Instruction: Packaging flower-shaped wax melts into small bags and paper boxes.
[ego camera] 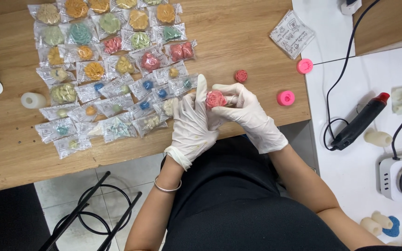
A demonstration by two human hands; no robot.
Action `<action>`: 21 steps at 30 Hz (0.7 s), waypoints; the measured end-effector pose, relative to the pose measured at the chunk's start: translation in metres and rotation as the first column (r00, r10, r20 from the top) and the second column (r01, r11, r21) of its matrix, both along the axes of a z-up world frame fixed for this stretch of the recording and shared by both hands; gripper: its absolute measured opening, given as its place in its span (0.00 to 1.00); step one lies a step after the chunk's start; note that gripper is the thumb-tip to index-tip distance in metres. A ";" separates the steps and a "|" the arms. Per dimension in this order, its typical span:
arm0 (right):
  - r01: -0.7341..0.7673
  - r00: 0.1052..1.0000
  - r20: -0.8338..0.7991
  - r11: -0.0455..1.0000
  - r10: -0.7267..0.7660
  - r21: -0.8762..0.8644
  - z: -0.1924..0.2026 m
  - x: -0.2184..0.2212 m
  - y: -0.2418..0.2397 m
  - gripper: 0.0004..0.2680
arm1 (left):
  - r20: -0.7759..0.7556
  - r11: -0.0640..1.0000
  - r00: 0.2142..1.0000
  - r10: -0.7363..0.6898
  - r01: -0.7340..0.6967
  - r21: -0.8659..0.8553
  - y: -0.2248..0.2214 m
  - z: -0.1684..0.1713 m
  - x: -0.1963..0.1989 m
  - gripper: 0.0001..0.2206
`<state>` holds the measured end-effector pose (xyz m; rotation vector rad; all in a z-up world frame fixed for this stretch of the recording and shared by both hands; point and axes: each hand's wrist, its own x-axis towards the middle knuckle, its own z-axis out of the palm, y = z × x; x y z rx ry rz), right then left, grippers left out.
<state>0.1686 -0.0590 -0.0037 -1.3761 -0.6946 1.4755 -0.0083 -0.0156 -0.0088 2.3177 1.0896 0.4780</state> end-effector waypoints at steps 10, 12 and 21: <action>-0.075 0.996 -0.054 0.997 0.077 0.035 0.000 0.014 0.004 0.17 | -0.029 0.980 0.998 0.060 -0.064 -0.188 0.010 0.017 0.010 0.56; -0.140 0.988 -0.089 0.981 0.129 -0.132 0.005 0.019 0.007 0.19 | -0.081 0.999 0.997 -0.020 0.016 -0.050 0.008 0.009 0.011 0.55; 0.125 0.984 -0.124 0.992 -0.127 -0.025 -0.011 0.023 0.002 0.15 | 0.082 0.976 0.992 0.100 -0.114 0.184 0.015 -0.005 0.010 0.68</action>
